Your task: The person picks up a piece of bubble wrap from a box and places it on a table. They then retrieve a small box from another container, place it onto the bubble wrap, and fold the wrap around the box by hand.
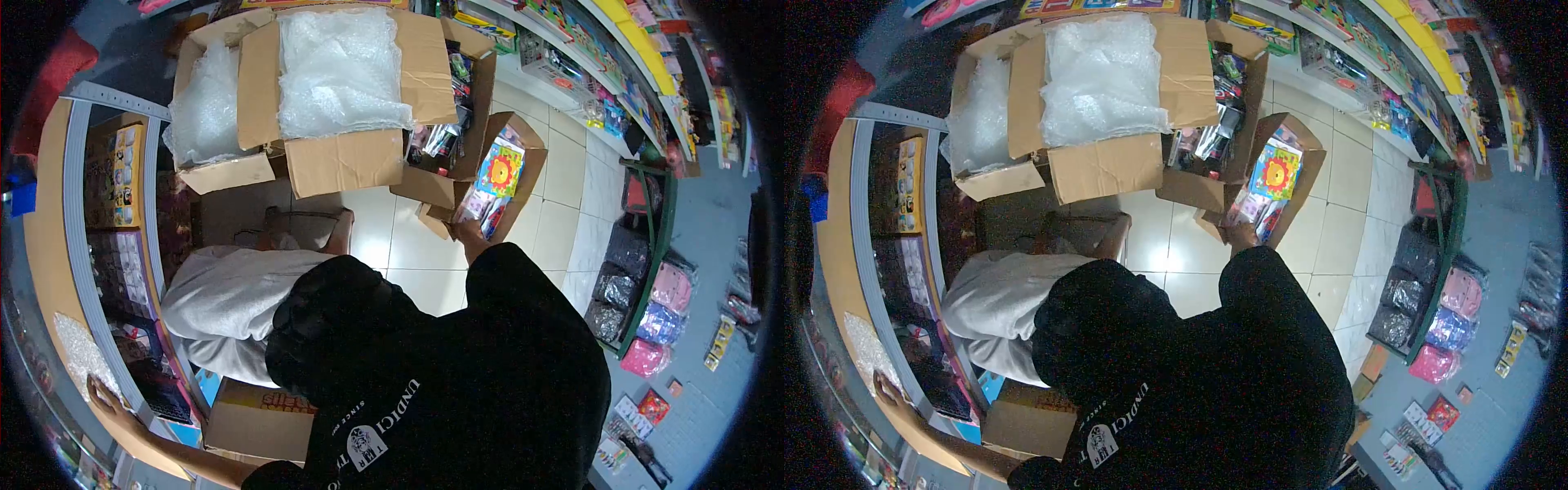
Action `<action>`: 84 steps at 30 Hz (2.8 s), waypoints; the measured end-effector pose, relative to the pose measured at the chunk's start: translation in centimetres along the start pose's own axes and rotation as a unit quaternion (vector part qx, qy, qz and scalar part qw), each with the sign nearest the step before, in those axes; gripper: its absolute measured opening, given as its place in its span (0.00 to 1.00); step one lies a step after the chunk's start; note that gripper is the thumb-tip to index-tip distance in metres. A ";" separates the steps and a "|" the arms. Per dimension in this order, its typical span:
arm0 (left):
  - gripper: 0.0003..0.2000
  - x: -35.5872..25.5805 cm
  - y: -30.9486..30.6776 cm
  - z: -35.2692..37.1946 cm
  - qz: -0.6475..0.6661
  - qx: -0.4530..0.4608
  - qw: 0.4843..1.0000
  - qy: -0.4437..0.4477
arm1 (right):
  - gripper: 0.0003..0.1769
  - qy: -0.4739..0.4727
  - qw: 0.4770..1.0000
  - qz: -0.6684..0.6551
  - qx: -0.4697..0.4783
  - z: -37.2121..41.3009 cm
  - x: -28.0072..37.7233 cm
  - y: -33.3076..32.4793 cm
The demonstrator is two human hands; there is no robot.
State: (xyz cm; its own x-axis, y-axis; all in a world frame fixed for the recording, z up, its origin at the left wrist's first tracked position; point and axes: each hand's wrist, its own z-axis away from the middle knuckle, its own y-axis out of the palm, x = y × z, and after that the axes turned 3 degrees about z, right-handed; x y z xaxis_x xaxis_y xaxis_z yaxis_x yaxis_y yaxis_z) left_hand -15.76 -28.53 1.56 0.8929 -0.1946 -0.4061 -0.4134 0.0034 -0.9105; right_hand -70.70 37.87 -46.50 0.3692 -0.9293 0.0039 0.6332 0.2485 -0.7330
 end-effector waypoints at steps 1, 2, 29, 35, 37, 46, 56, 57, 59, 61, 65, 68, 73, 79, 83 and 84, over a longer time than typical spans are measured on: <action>0.28 0.8 0.0 -0.4 -0.003 -0.003 1.000 0.021 | 0.25 0.007 1.000 0.005 -0.011 -0.3 -0.3 0.3; 0.28 1.8 0.0 -0.9 -0.006 -0.006 0.999 0.041 | 0.24 0.014 1.000 0.008 -0.022 -0.6 -0.4 0.6; 0.26 3.6 0.2 -1.1 0.027 -0.018 0.999 0.040 | 0.22 0.133 0.975 -0.113 -0.137 5.6 0.9 -9.3; 0.25 5.4 0.8 -1.7 0.085 -0.029 0.995 0.036 | 0.20 0.248 0.841 -0.363 -0.314 1.4 -8.4 -6.3; 0.25 6.3 1.0 -2.0 0.100 -0.030 0.993 0.048 | 0.22 0.237 0.842 -0.348 -0.338 1.5 -10.1 -7.4; 0.25 9.2 1.1 -2.5 -0.116 -0.059 0.983 0.132 | 0.26 -0.138 0.483 -0.859 -0.101 4.8 -9.7 -17.6; 0.25 6.4 1.4 -1.9 0.073 -0.046 0.993 0.082 | 0.22 -0.300 0.399 -0.858 0.120 6.4 8.8 -30.1; 0.25 6.0 1.3 -1.8 0.067 -0.051 0.994 0.069 | 0.23 -0.279 0.428 -0.845 0.157 5.1 10.4 -31.1; 0.25 5.9 1.4 -1.8 0.032 -0.060 0.996 0.064 | 0.25 -0.257 0.502 -0.803 0.194 5.9 16.2 -33.0; 0.25 5.8 1.0 -1.8 -0.023 -0.065 0.996 0.058 | 0.22 -0.258 0.619 -0.706 0.228 5.7 22.0 -34.6; 0.25 4.7 1.6 -1.7 -0.041 -0.073 0.996 0.034 | 0.23 -0.434 0.607 -0.560 0.360 11.2 40.2 -38.8; 0.25 2.6 0.5 -0.9 -0.035 -0.062 0.997 -0.004 | 0.25 -0.469 0.667 -0.467 0.341 15.7 51.0 -40.3; 0.29 3.8 1.5 -0.8 -0.050 -0.123 0.991 0.018 | 0.19 -0.575 0.574 -0.448 0.373 26.3 66.1 -39.7; 0.24 1.4 0.3 -0.1 -0.043 -0.148 0.988 -0.002 | 0.18 -0.723 0.558 -0.299 0.276 34.3 78.8 -35.8; 0.24 1.7 0.2 0.2 -0.027 -0.165 0.986 -0.020 | 0.23 -0.790 0.544 -0.154 0.238 33.6 84.4 -33.1; 0.24 1.7 0.3 0.3 -0.033 -0.168 0.985 -0.022 | 0.27 -0.824 0.530 -0.103 0.173 33.5 84.4 -33.4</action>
State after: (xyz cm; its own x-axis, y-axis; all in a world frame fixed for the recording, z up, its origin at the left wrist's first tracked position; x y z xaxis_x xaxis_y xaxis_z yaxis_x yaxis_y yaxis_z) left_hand -14.34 -28.60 0.59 0.9234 -0.1414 -0.3568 -0.3838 -0.3334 -0.8611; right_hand -37.87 -39.73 1.14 0.1811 0.4820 0.8573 0.7571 0.4881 -0.4343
